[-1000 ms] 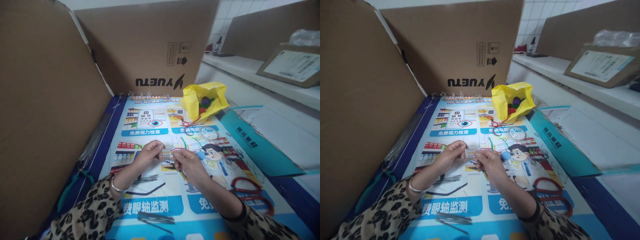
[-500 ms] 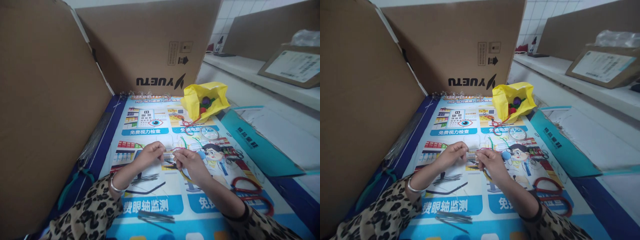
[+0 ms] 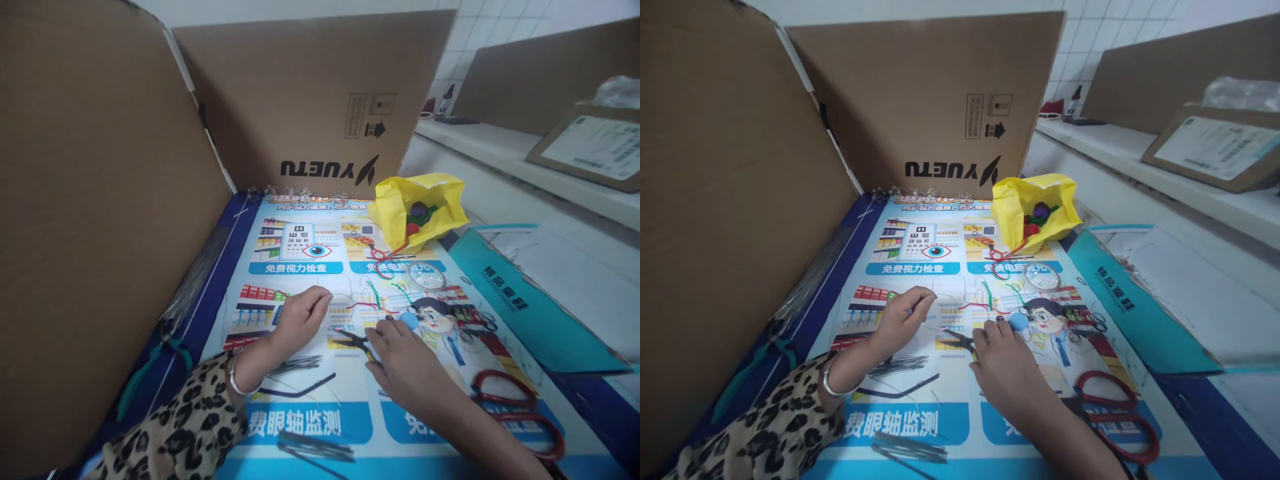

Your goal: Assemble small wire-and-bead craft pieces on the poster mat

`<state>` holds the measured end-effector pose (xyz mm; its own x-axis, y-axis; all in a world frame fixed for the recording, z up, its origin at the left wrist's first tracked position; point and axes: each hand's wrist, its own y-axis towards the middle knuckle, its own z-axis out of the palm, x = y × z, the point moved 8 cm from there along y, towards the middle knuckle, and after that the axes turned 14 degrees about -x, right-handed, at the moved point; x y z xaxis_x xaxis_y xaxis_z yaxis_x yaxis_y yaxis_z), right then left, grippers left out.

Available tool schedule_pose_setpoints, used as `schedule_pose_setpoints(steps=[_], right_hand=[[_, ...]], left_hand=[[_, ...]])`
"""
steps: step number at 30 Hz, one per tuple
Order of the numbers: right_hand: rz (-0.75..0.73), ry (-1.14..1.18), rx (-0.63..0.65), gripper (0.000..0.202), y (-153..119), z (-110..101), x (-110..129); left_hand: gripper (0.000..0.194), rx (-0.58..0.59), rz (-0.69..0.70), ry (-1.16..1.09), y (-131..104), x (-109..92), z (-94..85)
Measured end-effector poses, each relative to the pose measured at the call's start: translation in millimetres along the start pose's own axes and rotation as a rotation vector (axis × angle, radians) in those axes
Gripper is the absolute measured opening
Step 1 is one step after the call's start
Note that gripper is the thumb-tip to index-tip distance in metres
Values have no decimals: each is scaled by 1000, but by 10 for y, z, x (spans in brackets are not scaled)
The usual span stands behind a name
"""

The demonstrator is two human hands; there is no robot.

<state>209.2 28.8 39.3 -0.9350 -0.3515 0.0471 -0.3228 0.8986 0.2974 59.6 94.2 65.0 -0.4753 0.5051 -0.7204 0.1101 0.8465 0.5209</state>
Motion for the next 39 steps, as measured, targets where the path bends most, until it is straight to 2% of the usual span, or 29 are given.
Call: schedule_pose_setpoints(steps=[5, 10, 15, 17, 19, 21, 23, 26, 30, 35, 39], right_hand=[[-79, -5, -16, 23, 29, 105, 83], [-273, -42, -107, 21, 58, 193, 162], [-328, -72, -208, 19, 26, 305, 140], [-330, -49, -254, 19, 16, 281, 135], [-319, 42, -312, 17, 24, 168, 139], [-245, 223, -354, 14, 68, -6, 118], [-100, 440, -360, 12, 147, -155, 65], [145, 659, -342, 9, 282, -208, 6], [369, 750, -318, 12, 448, 10, 11], [411, 716, -329, 15, 559, 257, 56], [422, 723, -246, 17, 531, 370, 76]], left_hand=[[15, -95, 109, 24, -21, -76, -67], [14, -162, 96, 31, -19, -37, -109], [16, -166, 59, 33, -23, 46, -75], [17, -179, 32, 46, -14, 82, -79], [18, -202, -3, 71, 5, 119, -101], [18, -227, -47, 94, 29, 164, -134], [18, -251, -96, 104, 56, 219, -170], [20, -299, -148, 105, 101, 304, -238], [21, -391, -196, 105, 170, 411, -364], [21, -460, -250, 114, 228, 514, -462], [21, -452, -236, 111, 244, 545, -444]])
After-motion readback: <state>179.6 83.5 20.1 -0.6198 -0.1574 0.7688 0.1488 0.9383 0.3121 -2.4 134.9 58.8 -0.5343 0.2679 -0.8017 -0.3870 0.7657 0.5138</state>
